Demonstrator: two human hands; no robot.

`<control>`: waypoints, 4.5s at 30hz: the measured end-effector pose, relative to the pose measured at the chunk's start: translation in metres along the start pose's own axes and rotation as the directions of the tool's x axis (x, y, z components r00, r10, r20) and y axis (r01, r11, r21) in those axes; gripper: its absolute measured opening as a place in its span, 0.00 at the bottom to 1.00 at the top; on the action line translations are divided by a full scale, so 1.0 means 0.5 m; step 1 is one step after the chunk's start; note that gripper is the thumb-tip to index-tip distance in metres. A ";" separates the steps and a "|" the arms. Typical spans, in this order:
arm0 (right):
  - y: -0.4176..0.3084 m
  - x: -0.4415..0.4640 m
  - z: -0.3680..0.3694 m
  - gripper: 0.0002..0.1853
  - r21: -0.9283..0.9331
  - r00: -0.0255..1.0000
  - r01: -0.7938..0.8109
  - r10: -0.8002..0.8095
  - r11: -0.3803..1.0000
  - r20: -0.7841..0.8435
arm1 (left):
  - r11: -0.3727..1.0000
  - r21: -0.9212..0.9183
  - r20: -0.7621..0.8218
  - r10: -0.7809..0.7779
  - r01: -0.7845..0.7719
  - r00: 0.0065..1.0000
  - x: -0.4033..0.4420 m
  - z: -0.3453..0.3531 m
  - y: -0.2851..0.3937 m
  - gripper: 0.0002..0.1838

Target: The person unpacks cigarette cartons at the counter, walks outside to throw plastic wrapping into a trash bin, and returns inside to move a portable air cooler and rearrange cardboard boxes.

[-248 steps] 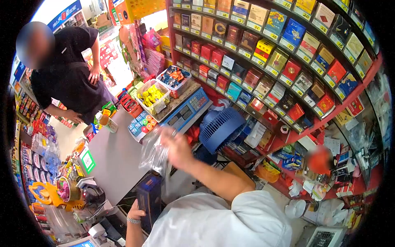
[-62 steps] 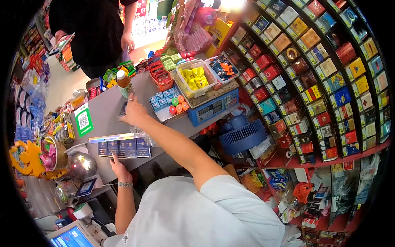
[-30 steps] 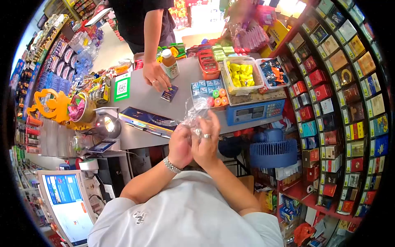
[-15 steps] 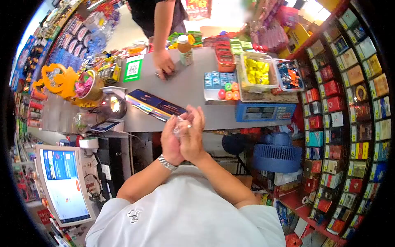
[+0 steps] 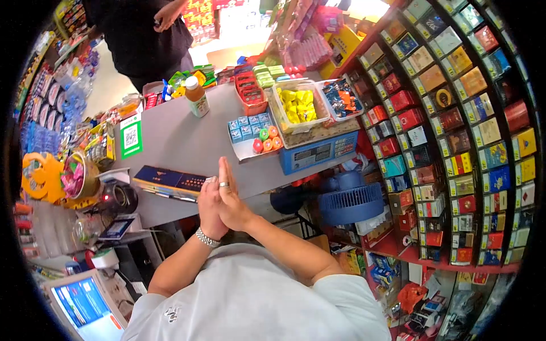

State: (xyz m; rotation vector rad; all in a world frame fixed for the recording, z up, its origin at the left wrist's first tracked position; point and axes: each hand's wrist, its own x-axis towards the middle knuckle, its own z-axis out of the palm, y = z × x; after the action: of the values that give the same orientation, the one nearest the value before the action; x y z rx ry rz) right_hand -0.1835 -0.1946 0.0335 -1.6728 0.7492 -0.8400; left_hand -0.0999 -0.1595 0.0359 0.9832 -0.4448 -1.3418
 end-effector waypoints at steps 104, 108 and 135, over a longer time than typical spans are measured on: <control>-0.042 0.061 -0.678 0.36 -0.815 0.821 -0.244 -0.336 0.525 -0.462 | 0.830 -0.534 -0.379 -0.402 0.157 0.834 -0.108 -0.185 -0.199 0.13; 0.130 0.073 -0.903 0.38 -0.943 0.864 -0.327 -0.383 0.066 -0.327 | 0.843 -0.511 -0.390 -0.404 0.170 0.828 -0.108 -0.158 -0.178 0.15; 0.206 0.149 -0.869 0.30 -0.568 0.564 -0.817 -0.337 -0.099 -0.754 | 0.834 -0.518 -0.401 -0.433 0.190 0.808 -0.113 -0.214 -0.224 0.20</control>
State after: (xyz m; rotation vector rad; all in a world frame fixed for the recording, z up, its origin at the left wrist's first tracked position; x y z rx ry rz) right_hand -0.5094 -0.5084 0.0246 -2.0345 3.0111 -0.5015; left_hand -0.0978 -0.0624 -0.0972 0.9849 0.4538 -1.3339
